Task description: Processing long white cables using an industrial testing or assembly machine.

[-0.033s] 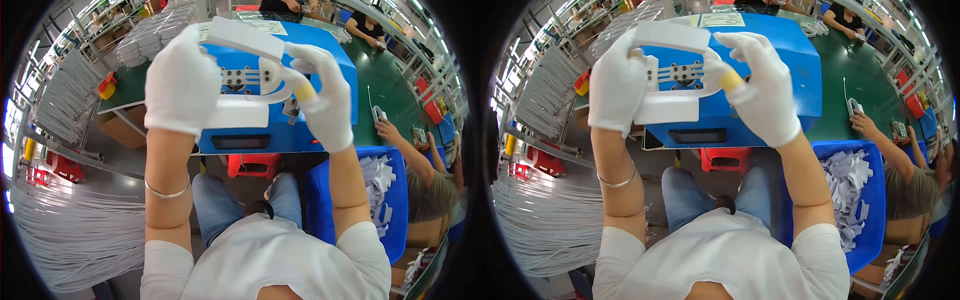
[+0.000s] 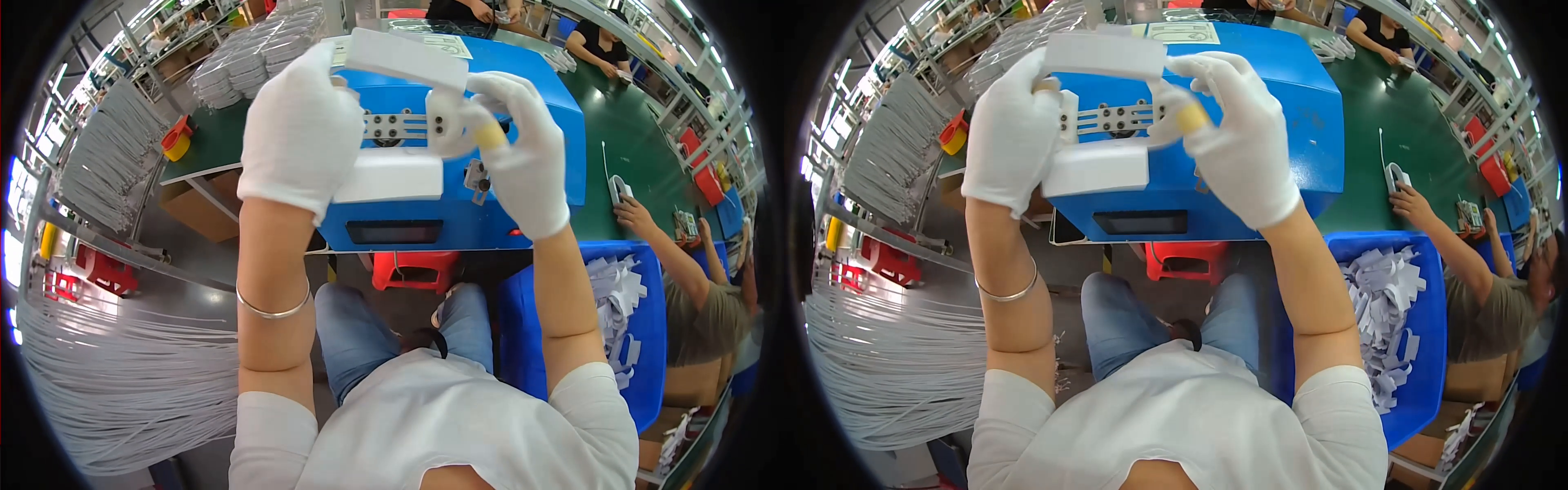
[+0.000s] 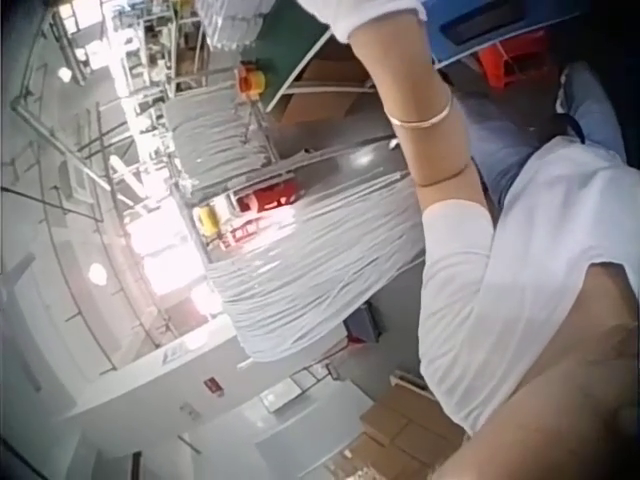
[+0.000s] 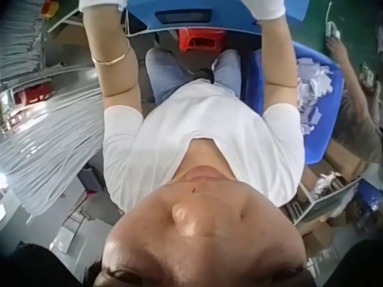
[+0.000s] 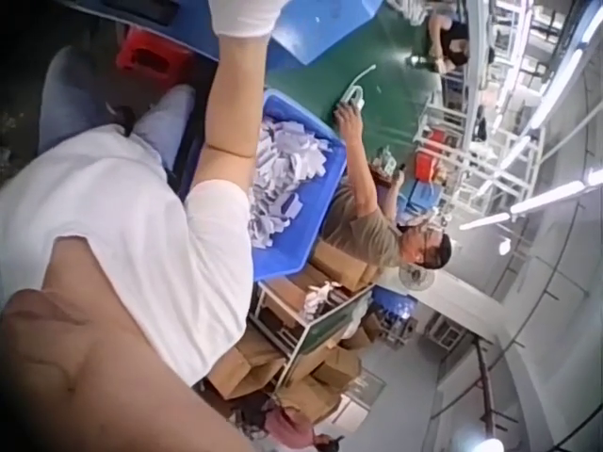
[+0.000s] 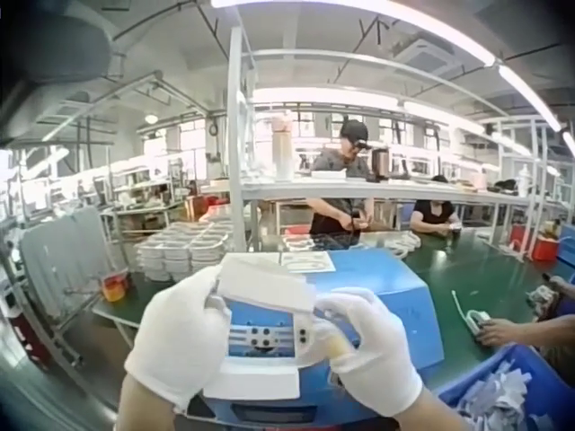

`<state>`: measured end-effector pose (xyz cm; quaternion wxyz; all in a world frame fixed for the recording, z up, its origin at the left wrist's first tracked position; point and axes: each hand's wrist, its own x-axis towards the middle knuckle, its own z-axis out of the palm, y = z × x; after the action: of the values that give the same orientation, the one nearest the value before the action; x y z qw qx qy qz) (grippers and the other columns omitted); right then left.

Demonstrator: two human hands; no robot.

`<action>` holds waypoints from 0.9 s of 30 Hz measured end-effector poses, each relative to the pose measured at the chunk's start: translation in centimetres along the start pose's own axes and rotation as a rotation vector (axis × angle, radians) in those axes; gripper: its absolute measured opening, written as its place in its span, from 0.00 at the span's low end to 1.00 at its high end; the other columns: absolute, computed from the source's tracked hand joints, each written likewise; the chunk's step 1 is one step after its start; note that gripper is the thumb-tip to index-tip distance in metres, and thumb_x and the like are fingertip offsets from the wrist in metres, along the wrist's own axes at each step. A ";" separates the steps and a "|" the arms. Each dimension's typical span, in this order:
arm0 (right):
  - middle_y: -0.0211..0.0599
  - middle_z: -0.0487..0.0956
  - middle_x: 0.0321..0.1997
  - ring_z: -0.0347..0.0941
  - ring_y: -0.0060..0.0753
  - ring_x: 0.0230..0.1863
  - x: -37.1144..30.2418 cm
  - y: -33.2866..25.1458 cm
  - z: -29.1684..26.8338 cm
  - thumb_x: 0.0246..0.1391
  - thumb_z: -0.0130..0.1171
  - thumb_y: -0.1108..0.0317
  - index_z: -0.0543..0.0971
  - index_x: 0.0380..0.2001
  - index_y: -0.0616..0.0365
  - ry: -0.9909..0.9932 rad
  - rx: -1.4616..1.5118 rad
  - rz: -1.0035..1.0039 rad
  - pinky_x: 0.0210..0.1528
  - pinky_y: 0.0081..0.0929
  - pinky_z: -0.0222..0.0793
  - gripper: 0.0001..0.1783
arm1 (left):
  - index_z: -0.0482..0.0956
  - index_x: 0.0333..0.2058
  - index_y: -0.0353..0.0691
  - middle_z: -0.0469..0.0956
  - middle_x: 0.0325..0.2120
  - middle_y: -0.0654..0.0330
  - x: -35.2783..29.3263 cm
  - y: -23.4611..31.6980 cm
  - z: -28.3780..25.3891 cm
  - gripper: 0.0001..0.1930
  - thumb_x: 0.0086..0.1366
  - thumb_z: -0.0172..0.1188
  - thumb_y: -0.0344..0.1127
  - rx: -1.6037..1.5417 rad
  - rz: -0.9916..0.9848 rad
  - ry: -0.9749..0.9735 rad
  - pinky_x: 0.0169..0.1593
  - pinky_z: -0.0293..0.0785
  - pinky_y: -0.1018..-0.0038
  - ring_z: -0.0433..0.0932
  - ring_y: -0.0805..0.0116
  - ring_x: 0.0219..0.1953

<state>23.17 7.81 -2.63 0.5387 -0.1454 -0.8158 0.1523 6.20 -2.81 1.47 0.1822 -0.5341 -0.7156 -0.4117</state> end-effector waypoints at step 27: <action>0.37 0.74 0.46 0.68 0.27 0.47 3.5 1.8 1.0 0.58 0.55 0.63 0.74 0.46 0.62 -0.284 0.361 0.271 0.51 0.21 0.62 0.17 | 0.73 0.31 0.35 0.75 0.23 0.61 -9.5 -4.2 4.8 0.15 0.65 0.54 0.44 -0.978 -0.592 -0.086 0.17 0.67 0.84 0.70 0.82 0.17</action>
<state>21.06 10.80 -0.80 0.4105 -0.1319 -0.8160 0.3849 6.66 -5.32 -9.71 -0.2387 -0.3493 -0.5676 -0.7063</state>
